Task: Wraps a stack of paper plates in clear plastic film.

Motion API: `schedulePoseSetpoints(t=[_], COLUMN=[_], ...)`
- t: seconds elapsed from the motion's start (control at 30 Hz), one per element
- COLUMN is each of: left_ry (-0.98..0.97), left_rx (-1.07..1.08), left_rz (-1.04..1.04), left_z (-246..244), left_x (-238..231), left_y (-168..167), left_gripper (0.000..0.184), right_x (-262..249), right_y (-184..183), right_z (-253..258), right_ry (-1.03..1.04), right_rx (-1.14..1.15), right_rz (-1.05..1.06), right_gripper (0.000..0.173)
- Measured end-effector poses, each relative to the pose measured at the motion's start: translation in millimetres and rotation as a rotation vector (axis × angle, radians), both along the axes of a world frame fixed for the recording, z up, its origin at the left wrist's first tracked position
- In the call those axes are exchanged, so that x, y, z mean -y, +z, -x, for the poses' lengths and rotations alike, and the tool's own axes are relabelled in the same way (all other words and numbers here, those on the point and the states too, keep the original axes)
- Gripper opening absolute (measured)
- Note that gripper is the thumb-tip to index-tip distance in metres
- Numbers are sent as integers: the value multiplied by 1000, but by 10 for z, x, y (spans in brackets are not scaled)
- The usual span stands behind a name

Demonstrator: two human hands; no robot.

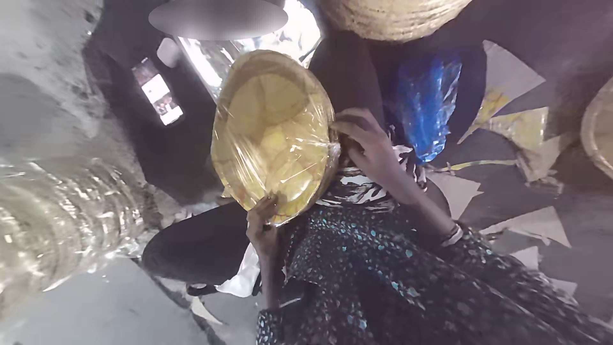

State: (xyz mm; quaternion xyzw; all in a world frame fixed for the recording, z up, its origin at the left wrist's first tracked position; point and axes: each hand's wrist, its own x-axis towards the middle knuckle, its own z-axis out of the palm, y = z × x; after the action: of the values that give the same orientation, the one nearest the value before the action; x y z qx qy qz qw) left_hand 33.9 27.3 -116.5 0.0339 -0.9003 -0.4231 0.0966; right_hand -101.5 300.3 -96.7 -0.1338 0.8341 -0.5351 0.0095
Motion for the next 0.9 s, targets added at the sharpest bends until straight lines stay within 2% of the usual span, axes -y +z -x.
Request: schedulePoseSetpoints(t=[0.07, 0.17, 0.3, 0.37, 0.53, 0.67, 0.7, 0.77, 0.83, 0.9], left_ry=[0, -6, 40, 98, 145, 369, 417, 497, 503, 477], left_rx=[10, -6, -83, -122, -66, -6, 30, 134, 241, 320], left_rz=[-58, -73, 85, 168, 216, -5, -48, -195, -467, -778], left_z=[3, 3, 32, -19, -209, -292, -310, -328, -355, -364], left_x=[-14, -4, -50, -74, -97, -164, -187, -254, -285, -286], left_y=[25, 23, 66, 94, 201, 236, 262, 325, 359, 356], left_gripper=[25, 21, 12, 7, 19, 34, 33, 21, 8, 18], right_x=[-22, -23, -125, -183, -192, 39, 120, 281, 467, 662], right_y=[-33, -41, 68, 112, 192, 308, 349, 370, 370, 400], right_z=[2, -8, -42, -47, -152, -478, -582, -750, -844, -826], right_ry=[22, 7, -123, -186, -230, -58, 16, 256, 465, 613], right_rx=[-8, 26, 195, 186, 159, 236, 262, 296, 389, 641], right_rz=[38, 145, 274, 307, 387, 449, 446, 427, 311, 145], right_gripper=[43, 35, 37, 35, 28, 17, 15, 23, 29, 35])
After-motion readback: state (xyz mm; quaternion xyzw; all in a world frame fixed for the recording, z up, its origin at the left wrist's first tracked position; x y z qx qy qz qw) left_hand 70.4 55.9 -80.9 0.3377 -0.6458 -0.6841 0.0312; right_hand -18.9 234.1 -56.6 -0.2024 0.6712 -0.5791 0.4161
